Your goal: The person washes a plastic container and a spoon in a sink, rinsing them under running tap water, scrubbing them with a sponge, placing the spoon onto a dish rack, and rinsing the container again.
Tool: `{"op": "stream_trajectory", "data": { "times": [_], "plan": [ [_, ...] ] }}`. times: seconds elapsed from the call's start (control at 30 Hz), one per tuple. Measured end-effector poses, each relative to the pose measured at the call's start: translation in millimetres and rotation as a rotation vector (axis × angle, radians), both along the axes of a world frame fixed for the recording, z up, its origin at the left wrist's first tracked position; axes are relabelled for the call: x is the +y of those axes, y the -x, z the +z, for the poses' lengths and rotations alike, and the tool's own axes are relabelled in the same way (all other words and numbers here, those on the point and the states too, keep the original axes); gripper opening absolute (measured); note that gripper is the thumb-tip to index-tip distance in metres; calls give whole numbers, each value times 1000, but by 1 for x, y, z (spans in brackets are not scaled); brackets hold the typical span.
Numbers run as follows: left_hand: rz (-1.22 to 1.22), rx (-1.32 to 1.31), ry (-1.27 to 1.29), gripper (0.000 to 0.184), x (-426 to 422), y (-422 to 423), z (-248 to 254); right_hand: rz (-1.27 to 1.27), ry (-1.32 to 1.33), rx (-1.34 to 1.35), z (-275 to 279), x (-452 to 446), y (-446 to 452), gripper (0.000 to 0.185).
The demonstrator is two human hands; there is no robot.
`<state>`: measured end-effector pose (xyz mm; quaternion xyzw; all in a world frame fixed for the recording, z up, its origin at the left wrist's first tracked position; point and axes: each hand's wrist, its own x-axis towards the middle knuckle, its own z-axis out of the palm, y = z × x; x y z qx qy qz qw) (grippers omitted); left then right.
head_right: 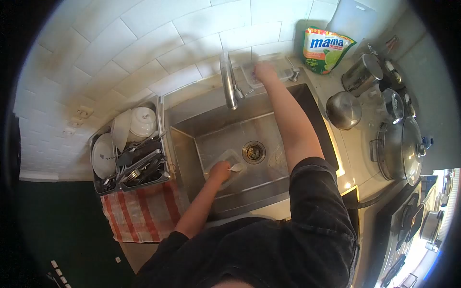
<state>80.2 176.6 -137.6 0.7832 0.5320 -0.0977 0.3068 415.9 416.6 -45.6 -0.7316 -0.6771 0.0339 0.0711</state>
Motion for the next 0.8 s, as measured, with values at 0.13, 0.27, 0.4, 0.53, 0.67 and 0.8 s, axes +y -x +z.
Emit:
{"op": "stream_trajectory", "data": {
  "times": [0.13,0.27,0.4,0.53,0.67,0.8],
  "plan": [
    [21,-92,-37,12,-6,-19,3,-28,-121,198,10,-12,-11,15],
    [-39,-391,-86,14,-13,-55,32,-137,-258,550,58,-47,-11,13],
    [-171,-316,146,20,-23,-95,-1,-180,-288,1243,76,-74,-23,19],
    [-223,-249,71,27,-28,-132,-72,-196,-313,1403,93,-152,-19,40],
    [-155,-181,48,26,-32,-156,-50,-325,-198,1395,80,-242,-11,50],
    [-48,-202,76,23,-31,-171,-109,-428,-94,1219,21,-306,-18,50]
  ]
}}
